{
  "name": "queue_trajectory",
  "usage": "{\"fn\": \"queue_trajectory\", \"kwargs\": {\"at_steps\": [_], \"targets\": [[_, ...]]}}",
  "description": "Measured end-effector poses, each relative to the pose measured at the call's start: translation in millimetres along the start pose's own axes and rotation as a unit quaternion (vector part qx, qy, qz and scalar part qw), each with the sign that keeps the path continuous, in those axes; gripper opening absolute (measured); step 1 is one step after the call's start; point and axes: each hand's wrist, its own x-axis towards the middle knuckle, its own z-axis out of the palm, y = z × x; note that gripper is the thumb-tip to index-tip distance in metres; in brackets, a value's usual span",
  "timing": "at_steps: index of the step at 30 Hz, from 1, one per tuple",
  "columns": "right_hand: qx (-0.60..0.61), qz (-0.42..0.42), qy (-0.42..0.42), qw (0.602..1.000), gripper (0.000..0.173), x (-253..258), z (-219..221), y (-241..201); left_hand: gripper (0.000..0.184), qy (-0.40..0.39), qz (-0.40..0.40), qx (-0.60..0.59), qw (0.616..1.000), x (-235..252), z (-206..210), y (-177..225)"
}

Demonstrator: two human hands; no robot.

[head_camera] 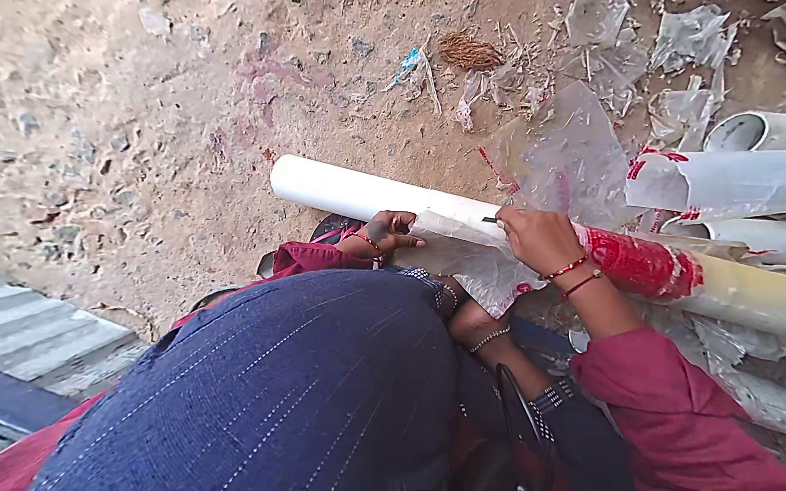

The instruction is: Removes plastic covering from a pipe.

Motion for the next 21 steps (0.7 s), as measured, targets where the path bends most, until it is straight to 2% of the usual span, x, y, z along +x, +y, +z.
{"fn": "queue_trajectory", "kwargs": {"at_steps": [1,2,3,4,7,12,18,21], "targets": [[0.004,-0.003,0.02,1.0,0.015,4.8,1.9,-3.7,0.01,0.039,0.216,-0.014,0.976,51.3,9.9,-74.8],[0.004,-0.005,0.026,1.0,0.016,11.5,2.7,-8.4,0.014,0.093,0.442,-0.095,0.887,122.4,27.5,-143.0],[0.005,-0.005,0.018,1.0,0.016,18.4,2.6,-14.4,0.016,0.08,0.438,-0.132,0.886,153.3,31.5,-166.5],[0.008,-0.005,0.003,1.0,0.016,25.0,2.5,-20.5,0.016,0.062,0.391,-0.145,0.907,161.6,29.9,-172.7],[0.005,-0.01,-0.043,0.999,0.017,38.2,5.0,-32.5,0.017,0.06,0.332,-0.153,0.929,161.7,28.7,-171.5],[-0.011,-0.016,-0.066,0.998,0.017,40.4,10.5,-37.2,0.017,0.059,0.356,-0.165,0.918,167.3,31.2,-175.9],[-0.063,-0.011,-0.116,0.991,0.019,34.7,-1.0,-36.2,0.015,0.051,0.336,-0.176,0.924,164.4,30.7,-173.6],[-0.077,-0.012,-0.127,0.989,0.018,24.0,-5.2,-24.6,0.014,0.044,0.402,-0.195,0.894,170.6,33.7,-180.4]]}}
